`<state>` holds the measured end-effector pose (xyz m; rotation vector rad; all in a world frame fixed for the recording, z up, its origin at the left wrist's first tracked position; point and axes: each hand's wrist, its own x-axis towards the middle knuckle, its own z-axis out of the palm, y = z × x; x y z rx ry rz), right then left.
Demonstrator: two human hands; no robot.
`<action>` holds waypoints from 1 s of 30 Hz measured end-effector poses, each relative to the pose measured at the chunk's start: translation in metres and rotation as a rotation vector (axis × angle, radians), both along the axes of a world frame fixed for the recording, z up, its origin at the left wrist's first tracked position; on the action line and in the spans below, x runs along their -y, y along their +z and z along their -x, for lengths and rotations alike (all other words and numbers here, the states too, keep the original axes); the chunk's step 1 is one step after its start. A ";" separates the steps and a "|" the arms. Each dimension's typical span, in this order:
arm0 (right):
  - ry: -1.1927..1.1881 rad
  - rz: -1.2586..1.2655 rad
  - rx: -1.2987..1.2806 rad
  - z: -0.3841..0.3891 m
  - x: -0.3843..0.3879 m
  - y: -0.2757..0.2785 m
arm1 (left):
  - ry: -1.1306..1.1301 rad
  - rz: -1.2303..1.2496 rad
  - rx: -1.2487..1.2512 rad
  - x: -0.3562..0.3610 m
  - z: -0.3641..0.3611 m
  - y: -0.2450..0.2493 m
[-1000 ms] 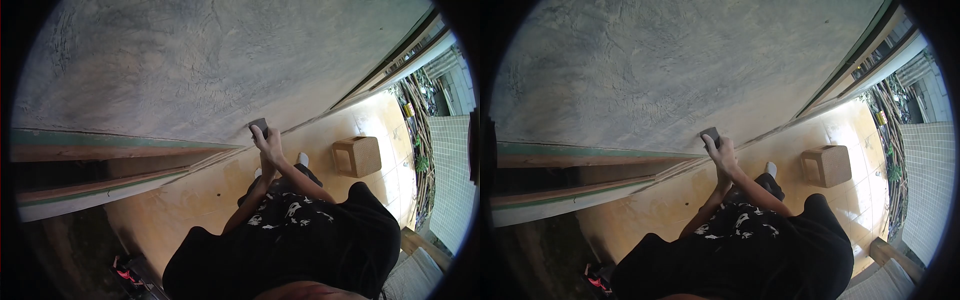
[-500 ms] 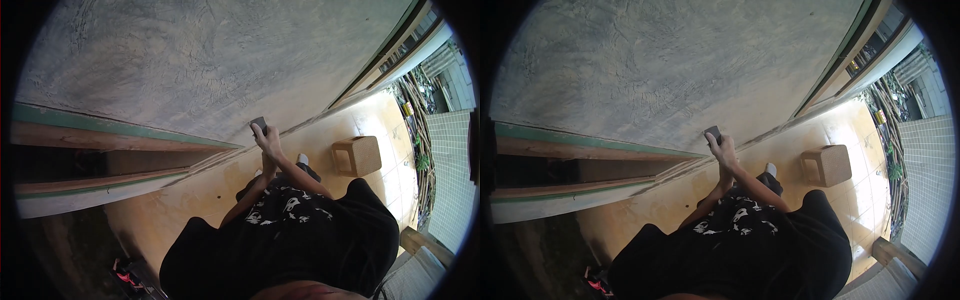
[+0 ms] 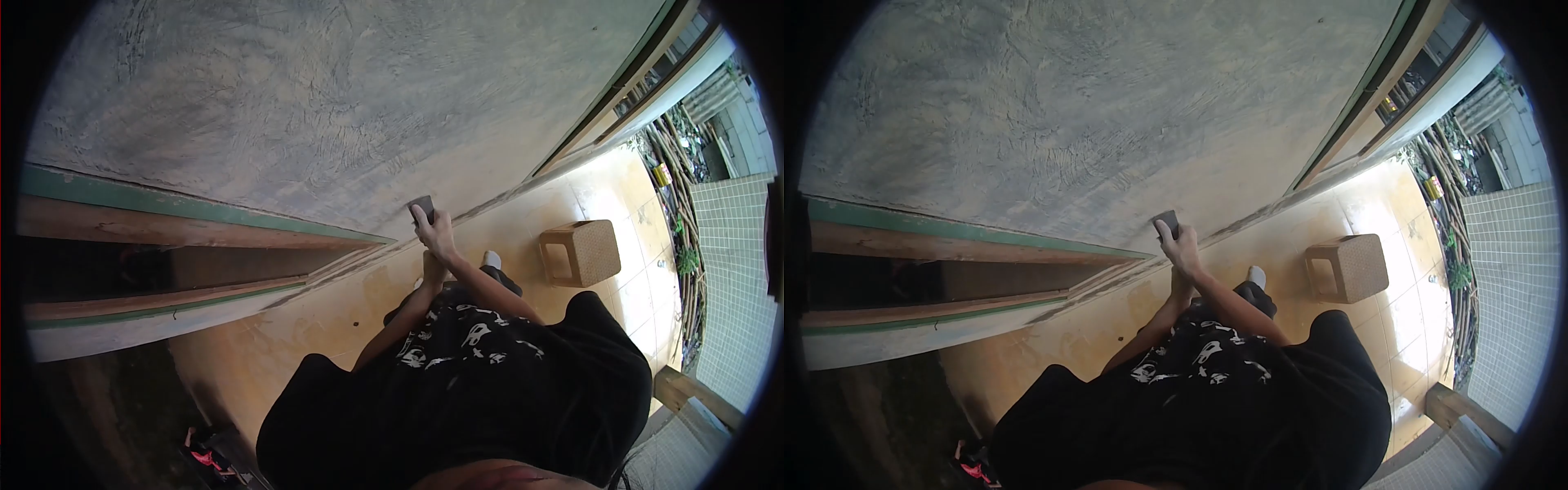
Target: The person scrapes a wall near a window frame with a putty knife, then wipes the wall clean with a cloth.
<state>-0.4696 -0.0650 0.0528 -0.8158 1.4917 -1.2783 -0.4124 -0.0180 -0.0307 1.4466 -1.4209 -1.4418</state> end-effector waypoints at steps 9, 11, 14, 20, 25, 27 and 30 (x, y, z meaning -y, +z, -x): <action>0.071 0.064 -0.038 0.000 0.001 0.048 | 0.178 0.077 -0.096 -0.009 0.000 0.016; 0.085 0.082 0.019 -0.002 0.000 0.047 | 0.158 0.072 -0.084 -0.009 -0.003 0.021; 0.120 0.085 0.088 -0.001 -0.002 0.052 | 0.132 0.070 -0.066 -0.010 -0.007 0.031; 0.156 0.093 0.163 -0.001 -0.006 0.062 | 0.077 0.063 -0.020 -0.011 -0.013 0.052; 0.166 0.108 0.109 -0.005 -0.004 0.060 | 0.035 0.074 0.014 -0.012 -0.018 0.061; 0.118 0.117 0.127 -0.007 -0.003 0.057 | 0.031 0.077 0.019 -0.012 -0.020 0.059; 0.092 0.093 0.152 -0.006 -0.004 0.059 | 0.072 -0.054 -0.067 -0.012 -0.017 0.056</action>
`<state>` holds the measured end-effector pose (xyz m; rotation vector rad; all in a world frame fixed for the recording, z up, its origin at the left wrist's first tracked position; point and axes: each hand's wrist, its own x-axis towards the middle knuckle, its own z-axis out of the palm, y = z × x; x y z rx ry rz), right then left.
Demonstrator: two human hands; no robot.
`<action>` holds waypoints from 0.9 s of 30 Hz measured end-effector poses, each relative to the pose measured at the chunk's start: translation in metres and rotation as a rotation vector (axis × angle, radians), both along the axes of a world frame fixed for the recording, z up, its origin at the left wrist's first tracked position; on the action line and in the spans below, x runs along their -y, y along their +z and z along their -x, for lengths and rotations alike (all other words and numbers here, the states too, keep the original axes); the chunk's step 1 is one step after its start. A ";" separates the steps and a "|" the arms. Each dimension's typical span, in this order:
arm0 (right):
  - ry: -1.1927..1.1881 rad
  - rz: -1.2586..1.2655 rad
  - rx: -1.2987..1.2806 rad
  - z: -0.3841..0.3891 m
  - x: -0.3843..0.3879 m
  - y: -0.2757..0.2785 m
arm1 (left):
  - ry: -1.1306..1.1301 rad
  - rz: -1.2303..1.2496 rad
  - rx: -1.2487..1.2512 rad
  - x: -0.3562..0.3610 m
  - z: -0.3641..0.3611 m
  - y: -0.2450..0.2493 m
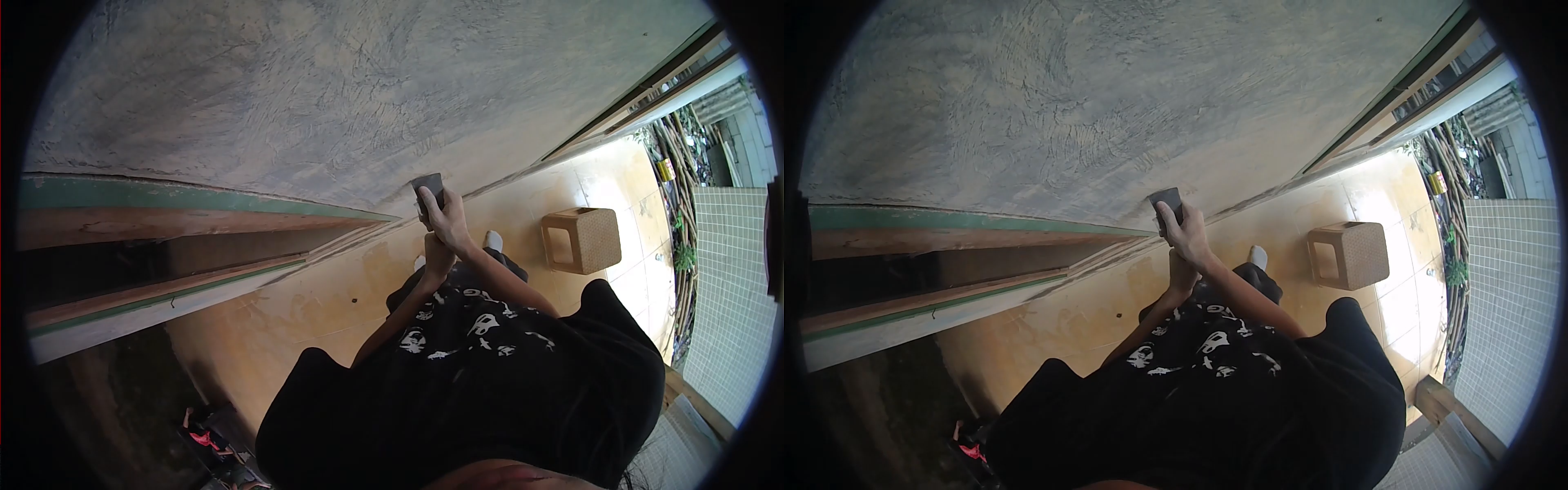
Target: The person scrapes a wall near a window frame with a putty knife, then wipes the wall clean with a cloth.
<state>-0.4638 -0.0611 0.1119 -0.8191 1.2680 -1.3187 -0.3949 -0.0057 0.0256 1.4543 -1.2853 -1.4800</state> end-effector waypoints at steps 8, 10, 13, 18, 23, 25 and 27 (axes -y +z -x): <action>0.029 -0.025 -0.137 0.004 0.005 -0.002 | -0.002 0.208 -0.008 0.009 0.007 0.009; 0.030 -0.028 -0.147 0.005 0.005 -0.003 | -0.002 0.239 -0.004 0.012 0.008 0.008; 0.015 -0.016 -0.189 0.006 0.003 0.016 | 0.002 0.285 0.002 0.015 0.011 0.007; 0.030 -0.013 -0.208 0.005 0.005 0.025 | -0.009 0.347 0.001 0.025 0.022 0.003; 0.015 -0.019 -0.205 0.003 0.009 0.016 | 0.016 0.454 0.016 0.025 0.017 0.006; 0.005 -0.037 -0.132 -0.001 0.000 0.010 | 0.022 0.468 0.040 0.026 0.009 0.005; 0.054 -0.009 -0.217 0.006 0.007 0.037 | 0.023 0.504 0.054 0.023 0.017 0.005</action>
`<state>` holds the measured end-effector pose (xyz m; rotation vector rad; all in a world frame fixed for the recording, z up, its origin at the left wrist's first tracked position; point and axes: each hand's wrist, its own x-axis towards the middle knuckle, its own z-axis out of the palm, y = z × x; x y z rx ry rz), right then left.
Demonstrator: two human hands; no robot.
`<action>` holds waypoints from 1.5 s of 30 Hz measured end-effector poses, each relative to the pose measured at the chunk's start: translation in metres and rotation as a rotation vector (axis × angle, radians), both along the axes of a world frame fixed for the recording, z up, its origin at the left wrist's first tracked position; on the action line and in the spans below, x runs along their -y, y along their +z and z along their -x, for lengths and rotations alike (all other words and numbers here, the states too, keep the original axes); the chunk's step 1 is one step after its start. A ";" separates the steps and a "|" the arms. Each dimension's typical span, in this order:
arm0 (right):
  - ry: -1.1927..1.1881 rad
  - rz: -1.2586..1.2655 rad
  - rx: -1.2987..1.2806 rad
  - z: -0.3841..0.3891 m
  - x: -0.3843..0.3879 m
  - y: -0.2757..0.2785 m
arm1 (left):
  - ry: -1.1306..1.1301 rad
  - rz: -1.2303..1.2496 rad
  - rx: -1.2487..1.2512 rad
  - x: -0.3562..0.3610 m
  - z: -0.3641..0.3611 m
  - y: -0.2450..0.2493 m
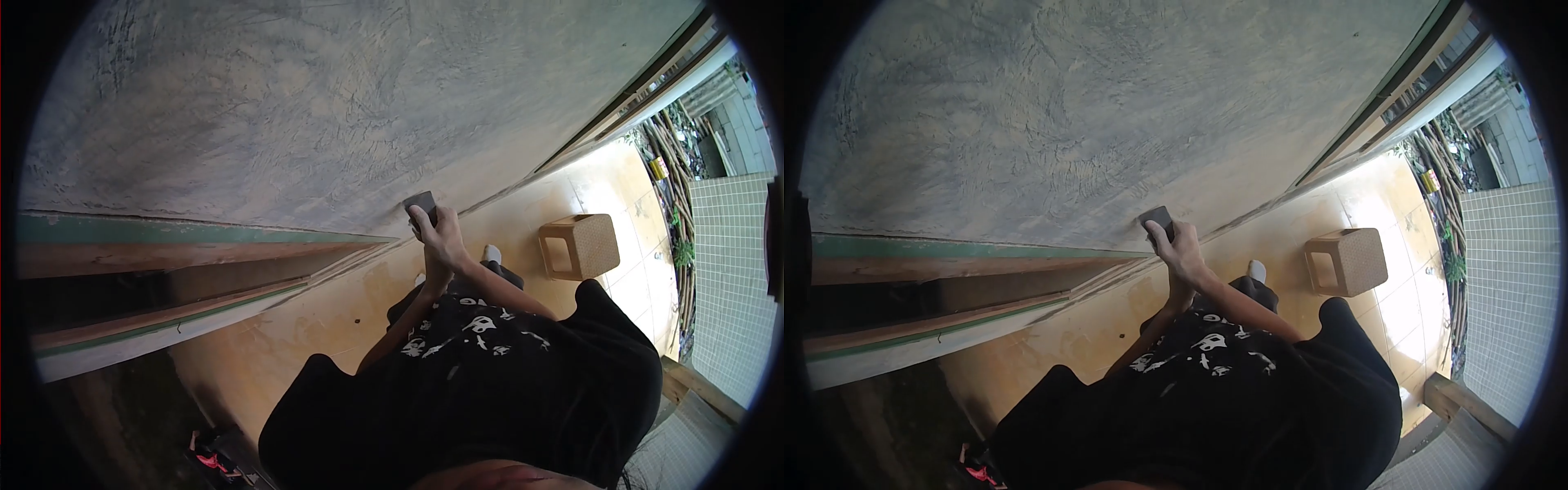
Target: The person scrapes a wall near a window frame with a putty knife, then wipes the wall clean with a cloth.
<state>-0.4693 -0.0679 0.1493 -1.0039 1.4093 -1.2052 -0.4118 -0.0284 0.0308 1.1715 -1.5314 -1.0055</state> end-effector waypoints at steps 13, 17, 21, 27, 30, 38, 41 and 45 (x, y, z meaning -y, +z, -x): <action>-0.053 -0.024 0.014 0.002 -0.006 -0.011 | 0.015 -0.005 0.054 -0.018 -0.003 0.007; -0.079 -0.033 0.078 0.002 -0.004 -0.038 | 0.001 -0.077 0.045 -0.020 0.001 0.009; -0.055 -0.153 0.008 0.011 -0.009 -0.022 | -0.150 -0.589 -0.005 -0.026 -0.002 0.007; -0.054 -0.086 -0.041 0.011 -0.006 -0.028 | -0.196 -0.640 0.101 -0.032 0.000 0.010; -0.057 -0.054 0.046 0.009 -0.003 -0.043 | -0.174 -0.559 0.026 -0.026 0.005 -0.004; -0.061 -0.092 0.118 0.007 -0.006 -0.059 | 0.051 -0.114 0.089 -0.025 0.006 -0.019; -0.060 0.058 0.069 0.007 0.013 -0.002 | 0.040 -0.113 0.093 -0.009 -0.001 -0.045; -0.015 0.092 -0.042 0.012 0.005 -0.003 | 0.020 -0.109 0.058 -0.004 -0.003 -0.078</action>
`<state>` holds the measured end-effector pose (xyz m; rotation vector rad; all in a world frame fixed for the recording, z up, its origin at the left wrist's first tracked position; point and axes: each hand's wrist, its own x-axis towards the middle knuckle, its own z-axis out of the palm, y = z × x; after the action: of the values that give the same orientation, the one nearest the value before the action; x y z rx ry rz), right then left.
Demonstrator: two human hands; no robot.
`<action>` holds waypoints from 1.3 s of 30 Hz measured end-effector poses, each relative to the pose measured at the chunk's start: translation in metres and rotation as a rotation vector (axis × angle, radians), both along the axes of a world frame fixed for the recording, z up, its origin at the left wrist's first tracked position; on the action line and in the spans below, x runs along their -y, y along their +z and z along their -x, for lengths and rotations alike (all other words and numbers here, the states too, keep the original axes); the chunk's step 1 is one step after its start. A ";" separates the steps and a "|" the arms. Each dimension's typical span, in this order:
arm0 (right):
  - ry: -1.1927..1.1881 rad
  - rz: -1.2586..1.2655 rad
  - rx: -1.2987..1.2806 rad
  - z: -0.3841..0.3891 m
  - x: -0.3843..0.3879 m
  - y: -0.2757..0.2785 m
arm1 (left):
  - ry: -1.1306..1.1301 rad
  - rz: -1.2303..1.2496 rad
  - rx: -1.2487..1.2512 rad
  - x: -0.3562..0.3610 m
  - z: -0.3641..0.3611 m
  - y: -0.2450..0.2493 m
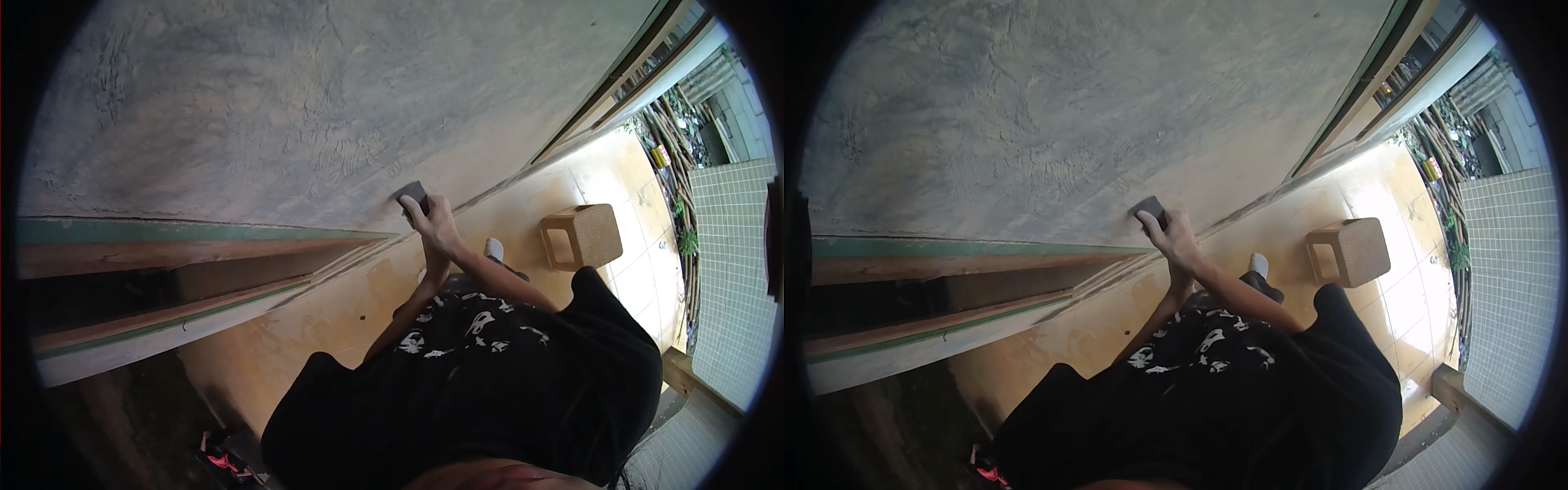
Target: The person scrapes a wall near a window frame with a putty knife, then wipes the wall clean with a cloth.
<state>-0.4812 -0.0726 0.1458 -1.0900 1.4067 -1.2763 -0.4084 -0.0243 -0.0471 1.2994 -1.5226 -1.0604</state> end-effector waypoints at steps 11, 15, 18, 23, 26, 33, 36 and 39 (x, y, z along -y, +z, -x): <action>0.014 -0.305 0.175 0.005 -0.009 -0.082 | -0.092 -0.134 0.282 -0.028 0.010 -0.005; -0.028 -0.255 0.271 0.004 -0.011 -0.083 | -0.070 -0.346 0.155 -0.030 0.013 0.018; -0.016 -0.318 0.158 0.008 -0.014 -0.082 | -0.043 -0.486 0.069 -0.030 0.013 0.020; -0.032 -0.366 0.160 0.010 -0.016 -0.118 | -0.054 -0.200 0.202 -0.036 0.013 -0.048; -0.038 -0.371 0.148 0.009 -0.014 -0.121 | 0.037 -0.394 0.095 -0.035 0.018 -0.017; -0.032 -0.329 0.063 0.010 -0.010 -0.129 | 0.029 -0.261 0.035 -0.030 0.018 -0.027; -0.071 -0.264 -0.012 0.007 -0.005 -0.145 | -0.217 0.105 0.472 -0.026 0.005 -0.061; -0.059 -0.272 -0.111 0.010 -0.007 -0.142 | -0.157 0.042 0.391 -0.042 0.007 -0.063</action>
<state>-0.4914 -0.0653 0.0040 -0.9510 1.6528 -1.0408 -0.4156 0.0180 -0.1103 1.4352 -1.9544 -0.8978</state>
